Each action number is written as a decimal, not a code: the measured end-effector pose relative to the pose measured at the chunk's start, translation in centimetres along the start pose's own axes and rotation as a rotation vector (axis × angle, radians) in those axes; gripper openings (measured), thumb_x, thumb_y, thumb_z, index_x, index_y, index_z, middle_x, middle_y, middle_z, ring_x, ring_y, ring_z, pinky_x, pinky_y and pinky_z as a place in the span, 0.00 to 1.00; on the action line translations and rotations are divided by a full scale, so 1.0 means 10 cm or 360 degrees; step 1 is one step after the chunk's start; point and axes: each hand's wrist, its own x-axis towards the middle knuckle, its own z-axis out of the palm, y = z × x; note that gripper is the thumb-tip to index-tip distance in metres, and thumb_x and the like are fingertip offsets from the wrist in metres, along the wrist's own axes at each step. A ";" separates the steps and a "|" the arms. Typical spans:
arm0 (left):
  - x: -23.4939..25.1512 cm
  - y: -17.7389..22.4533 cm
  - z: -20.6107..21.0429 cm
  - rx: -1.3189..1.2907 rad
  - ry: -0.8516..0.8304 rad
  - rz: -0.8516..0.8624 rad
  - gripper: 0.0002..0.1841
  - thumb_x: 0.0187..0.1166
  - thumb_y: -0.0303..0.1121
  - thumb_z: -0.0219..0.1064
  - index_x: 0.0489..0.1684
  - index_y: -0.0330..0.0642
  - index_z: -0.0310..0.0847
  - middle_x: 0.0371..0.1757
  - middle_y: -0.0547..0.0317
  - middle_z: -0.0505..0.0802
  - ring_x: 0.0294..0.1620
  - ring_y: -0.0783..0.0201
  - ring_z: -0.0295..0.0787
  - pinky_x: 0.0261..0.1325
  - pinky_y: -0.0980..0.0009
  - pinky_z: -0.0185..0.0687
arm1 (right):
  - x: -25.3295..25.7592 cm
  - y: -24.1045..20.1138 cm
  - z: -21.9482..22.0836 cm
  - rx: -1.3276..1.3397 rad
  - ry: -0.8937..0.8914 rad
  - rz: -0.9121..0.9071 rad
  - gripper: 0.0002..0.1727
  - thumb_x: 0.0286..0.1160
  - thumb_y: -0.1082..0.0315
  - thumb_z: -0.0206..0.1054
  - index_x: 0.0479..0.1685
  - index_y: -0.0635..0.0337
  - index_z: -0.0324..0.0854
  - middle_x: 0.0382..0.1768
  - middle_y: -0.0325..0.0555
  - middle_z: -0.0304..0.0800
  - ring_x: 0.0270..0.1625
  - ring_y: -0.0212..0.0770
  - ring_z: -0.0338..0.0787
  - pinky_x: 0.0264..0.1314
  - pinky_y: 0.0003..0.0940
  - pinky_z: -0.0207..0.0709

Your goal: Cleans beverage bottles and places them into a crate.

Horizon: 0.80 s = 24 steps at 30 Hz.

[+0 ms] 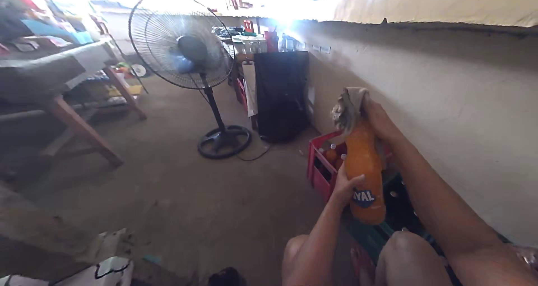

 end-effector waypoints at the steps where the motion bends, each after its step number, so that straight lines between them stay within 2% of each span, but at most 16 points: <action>1: 0.01 -0.01 0.00 0.0116 0.0059 0.0030 0.63 0.48 0.60 0.85 0.78 0.23 0.53 0.57 0.59 0.89 0.53 0.77 0.89 0.60 0.76 0.86 | -0.10 0.05 0.04 0.0015 0.0015 0.0086 0.42 0.89 0.34 0.28 0.77 0.57 0.71 0.60 0.51 0.86 0.59 0.39 0.87 0.62 0.45 0.82; 2: 0.01 -0.01 0.00 0.0225 0.0115 0.0073 0.67 0.45 0.63 0.85 0.80 0.21 0.52 0.60 0.55 0.88 0.56 0.78 0.88 0.63 0.77 0.85 | -0.21 0.11 0.08 -0.0004 0.0039 0.0114 0.43 0.89 0.34 0.27 0.78 0.58 0.70 0.60 0.52 0.86 0.60 0.40 0.87 0.63 0.46 0.82; 4: 0.02 0.02 0.00 0.0393 0.0238 0.0132 0.69 0.45 0.64 0.83 0.83 0.19 0.49 0.65 0.48 0.85 0.59 0.78 0.85 0.65 0.77 0.82 | -0.46 0.24 0.16 -0.0128 0.0024 0.0084 0.37 0.92 0.45 0.35 0.83 0.66 0.64 0.62 0.59 0.85 0.63 0.44 0.87 0.69 0.45 0.80; 5: 0.02 0.04 0.00 0.0425 0.0326 0.0134 0.68 0.47 0.64 0.81 0.83 0.19 0.49 0.66 0.46 0.84 0.60 0.77 0.84 0.65 0.77 0.81 | -0.61 0.30 0.22 -0.0228 0.0035 0.0063 0.36 0.92 0.47 0.40 0.81 0.71 0.65 0.58 0.62 0.87 0.60 0.45 0.89 0.66 0.46 0.81; 6: 0.01 0.06 0.01 0.0437 0.0432 0.0123 0.67 0.50 0.63 0.79 0.84 0.20 0.47 0.66 0.44 0.83 0.60 0.77 0.83 0.65 0.78 0.80 | -0.76 0.38 0.29 -0.0340 0.0071 0.0000 0.36 0.90 0.46 0.42 0.76 0.73 0.69 0.54 0.61 0.89 0.56 0.45 0.90 0.62 0.45 0.83; 7: 0.01 0.07 0.01 0.0439 0.0534 0.0112 0.65 0.54 0.62 0.77 0.85 0.20 0.45 0.69 0.40 0.80 0.62 0.74 0.82 0.66 0.76 0.79 | -0.90 0.44 0.36 -0.0419 0.0076 -0.0054 0.38 0.89 0.45 0.43 0.73 0.76 0.71 0.55 0.62 0.89 0.58 0.47 0.90 0.63 0.46 0.82; 9: 0.05 0.08 -0.02 0.0449 0.0689 0.0094 0.60 0.64 0.59 0.71 0.87 0.22 0.42 0.75 0.33 0.76 0.68 0.66 0.79 0.71 0.71 0.76 | -1.18 0.54 0.47 -0.0601 0.0106 -0.0193 0.37 0.90 0.47 0.43 0.59 0.81 0.79 0.52 0.70 0.88 0.59 0.59 0.89 0.64 0.53 0.81; 11: 0.07 0.10 -0.08 0.0470 0.0742 0.0106 0.52 0.77 0.55 0.61 0.89 0.21 0.39 0.78 0.29 0.72 0.72 0.61 0.76 0.75 0.68 0.72 | -1.34 0.56 0.56 -0.0777 0.0150 -0.0306 0.30 0.89 0.55 0.48 0.40 0.77 0.85 0.39 0.68 0.89 0.48 0.64 0.91 0.54 0.56 0.84; 13: 0.09 0.09 -0.14 0.0471 0.0751 0.0146 0.48 0.83 0.58 0.50 0.87 0.20 0.39 0.77 0.31 0.73 0.71 0.65 0.76 0.75 0.70 0.73 | -1.32 0.53 0.57 -0.0853 0.0142 -0.0376 0.26 0.87 0.57 0.54 0.34 0.73 0.86 0.33 0.64 0.89 0.43 0.63 0.92 0.50 0.54 0.85; 15: 0.11 0.05 -0.17 0.0393 0.0747 0.0156 0.48 0.83 0.62 0.47 0.86 0.21 0.43 0.72 0.37 0.77 0.67 0.68 0.80 0.71 0.70 0.77 | -1.12 0.37 0.52 -0.0782 -0.0010 -0.0261 0.26 0.88 0.54 0.56 0.45 0.73 0.87 0.40 0.66 0.91 0.49 0.63 0.92 0.57 0.58 0.83; 18: 0.10 0.03 -0.15 0.0299 0.0638 0.0138 0.51 0.77 0.61 0.57 0.85 0.22 0.42 0.67 0.44 0.81 0.60 0.74 0.83 0.66 0.73 0.81 | -0.57 0.10 0.41 -0.0522 -0.0307 0.0060 0.30 0.93 0.50 0.48 0.62 0.72 0.80 0.48 0.65 0.89 0.54 0.59 0.89 0.61 0.60 0.79; 19: 0.09 0.04 -0.13 0.0289 0.0593 0.0125 0.54 0.74 0.61 0.60 0.85 0.21 0.41 0.65 0.45 0.81 0.58 0.75 0.83 0.65 0.74 0.81 | -0.39 0.05 0.37 -0.0361 -0.0361 0.0133 0.31 0.95 0.50 0.44 0.68 0.71 0.76 0.53 0.65 0.88 0.57 0.57 0.88 0.63 0.58 0.78; 21: 0.07 0.03 -0.12 0.0289 0.0562 0.0142 0.63 0.63 0.70 0.66 0.83 0.20 0.43 0.61 0.50 0.84 0.55 0.78 0.85 0.62 0.76 0.83 | -0.18 0.08 0.33 -0.0046 -0.0428 0.0164 0.36 0.95 0.45 0.31 0.79 0.63 0.70 0.65 0.57 0.84 0.66 0.45 0.85 0.72 0.49 0.77; 22: 0.08 0.02 -0.12 0.0310 0.0595 0.0167 0.65 0.60 0.74 0.68 0.82 0.20 0.46 0.61 0.50 0.84 0.55 0.78 0.85 0.61 0.77 0.84 | -0.19 0.11 0.36 0.0016 -0.0399 0.0137 0.37 0.94 0.43 0.28 0.78 0.61 0.70 0.64 0.55 0.84 0.66 0.42 0.85 0.71 0.47 0.77; 23: 0.09 0.01 -0.12 0.0340 0.0649 0.0196 0.64 0.62 0.71 0.68 0.84 0.20 0.45 0.64 0.47 0.83 0.58 0.77 0.84 0.63 0.76 0.82 | -0.27 0.15 0.42 -0.0027 -0.0320 0.0102 0.37 0.94 0.42 0.30 0.76 0.61 0.72 0.61 0.55 0.86 0.62 0.43 0.87 0.67 0.47 0.80; 24: 0.11 0.01 -0.12 0.0369 0.0718 0.0221 0.60 0.66 0.64 0.68 0.86 0.21 0.44 0.69 0.41 0.80 0.62 0.73 0.82 0.66 0.74 0.80 | -0.42 0.19 0.51 -0.0138 -0.0200 0.0074 0.34 0.95 0.46 0.36 0.70 0.67 0.75 0.55 0.59 0.87 0.58 0.49 0.88 0.63 0.51 0.81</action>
